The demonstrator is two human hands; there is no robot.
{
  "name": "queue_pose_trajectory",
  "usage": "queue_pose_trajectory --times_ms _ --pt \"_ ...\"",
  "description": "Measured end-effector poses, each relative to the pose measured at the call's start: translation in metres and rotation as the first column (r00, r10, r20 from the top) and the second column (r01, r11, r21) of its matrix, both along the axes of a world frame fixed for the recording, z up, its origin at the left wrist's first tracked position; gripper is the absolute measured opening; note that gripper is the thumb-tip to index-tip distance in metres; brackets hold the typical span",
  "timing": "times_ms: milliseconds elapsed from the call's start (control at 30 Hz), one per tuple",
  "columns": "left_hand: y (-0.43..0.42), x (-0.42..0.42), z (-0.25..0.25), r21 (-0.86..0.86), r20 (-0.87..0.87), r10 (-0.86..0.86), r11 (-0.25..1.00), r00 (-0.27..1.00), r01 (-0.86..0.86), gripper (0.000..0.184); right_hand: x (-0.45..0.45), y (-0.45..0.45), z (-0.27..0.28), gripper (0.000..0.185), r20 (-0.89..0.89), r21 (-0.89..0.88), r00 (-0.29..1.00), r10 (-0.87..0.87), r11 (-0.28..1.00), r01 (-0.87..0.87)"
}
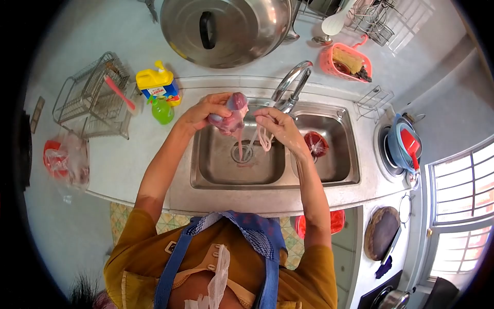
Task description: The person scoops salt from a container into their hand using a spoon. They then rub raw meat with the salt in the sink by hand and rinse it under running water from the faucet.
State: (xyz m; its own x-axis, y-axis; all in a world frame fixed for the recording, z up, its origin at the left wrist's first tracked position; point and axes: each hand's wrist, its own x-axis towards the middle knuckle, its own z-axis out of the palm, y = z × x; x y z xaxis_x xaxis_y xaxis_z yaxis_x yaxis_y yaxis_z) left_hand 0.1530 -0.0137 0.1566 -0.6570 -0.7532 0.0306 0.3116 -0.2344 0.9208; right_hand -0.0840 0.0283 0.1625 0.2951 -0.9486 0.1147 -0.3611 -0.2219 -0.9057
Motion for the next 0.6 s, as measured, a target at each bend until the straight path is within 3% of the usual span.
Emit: queue_pose_trajectory --times_ms 33,67,167,233,300,500,600 --pt "0.001 -0.001 0.002 0.0 -0.018 0.02 1.0 1.0 -0.02 0.053 0.003 0.0 0.005 0.028 0.193 0.131 0.981 0.023 0.99 -0.049" --pt "0.001 -0.002 0.003 0.001 -0.036 0.038 0.999 0.999 -0.038 0.053 0.008 0.001 0.008 0.029 0.229 0.115 0.973 0.015 0.992 -0.043" --pt "-0.001 -0.005 -0.001 0.003 -0.03 0.038 0.999 0.999 -0.038 0.054 0.017 0.003 0.014 0.029 0.166 0.205 0.986 0.007 0.978 -0.041" --pt "0.0 -0.007 0.0 -0.002 -0.054 0.037 0.999 0.998 -0.037 0.054 0.026 0.005 0.014 0.023 0.223 0.199 0.975 -0.012 0.979 -0.034" --pt "0.0 -0.008 -0.001 -0.007 -0.078 0.037 0.999 0.996 -0.037 0.053 0.03 0.004 0.007 0.017 0.103 0.014 0.994 -0.019 1.0 0.018" --pt "0.003 -0.009 -0.002 0.01 -0.068 0.055 0.998 0.996 -0.054 0.055 0.032 -0.001 -0.01 0.017 0.186 0.03 0.978 -0.092 0.996 0.088" --pt "0.004 -0.008 -0.011 -0.063 0.001 0.199 0.978 0.98 -0.199 0.055 0.035 0.004 -0.015 0.017 0.237 -0.018 0.955 -0.177 0.982 0.187"
